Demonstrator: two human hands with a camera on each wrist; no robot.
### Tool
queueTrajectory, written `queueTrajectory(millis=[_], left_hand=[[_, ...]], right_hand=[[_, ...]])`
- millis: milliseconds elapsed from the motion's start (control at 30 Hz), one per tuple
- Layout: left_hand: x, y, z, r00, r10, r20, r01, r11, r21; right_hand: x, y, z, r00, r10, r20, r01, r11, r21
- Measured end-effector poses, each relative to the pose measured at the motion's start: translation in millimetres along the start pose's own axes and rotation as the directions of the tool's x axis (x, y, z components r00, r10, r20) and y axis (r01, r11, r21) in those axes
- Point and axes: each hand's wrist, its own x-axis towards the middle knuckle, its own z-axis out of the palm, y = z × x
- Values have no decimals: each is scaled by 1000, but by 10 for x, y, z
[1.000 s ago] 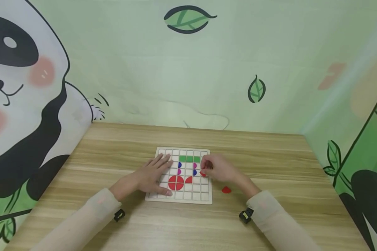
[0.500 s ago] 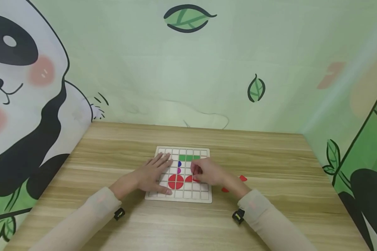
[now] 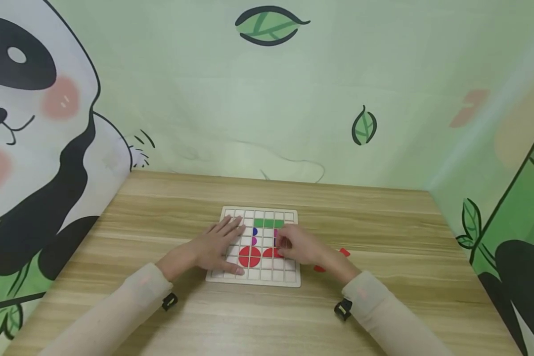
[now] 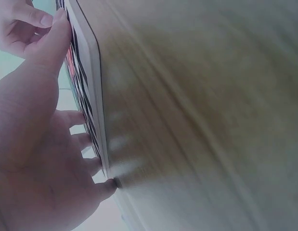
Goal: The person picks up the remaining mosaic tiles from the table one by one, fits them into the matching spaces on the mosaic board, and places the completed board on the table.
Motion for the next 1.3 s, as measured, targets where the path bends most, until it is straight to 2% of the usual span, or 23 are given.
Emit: queueTrajectory(millis=[200,367,600,733,933,1100,1300], left_hand=[[5,-6,-10,1000,-3,8,3,1000,-1],[11,3,-7,1000,-10,2,10,1000,9],[46,38,23,1000,13,-8,-13,1000,5],[40,23,27,1000,-1,6,1,1000,6],[18,-24,15,1000,-6,-10,6,1000,13],[14,-14,6,1000,-1,-7,1,1000,-3],[21,-11,27,1000,3,1,-3,1000,-14]], right_hand=[[-33,0,-6,998,67,10,-68,998,12],[-48,27,-22,999,41,11,-41,999,28],[-254,167,-267,999,44,-4,-43,994,104],[-382,292,-410,1000,24,-7,-24,998,64],[-578,378,-519,999,2,43,-2,1000,-1],[-739,396,-511,994,-14,110,16,1000,-24],[-839,413,-429,992,-49,114,57,996,-69]])
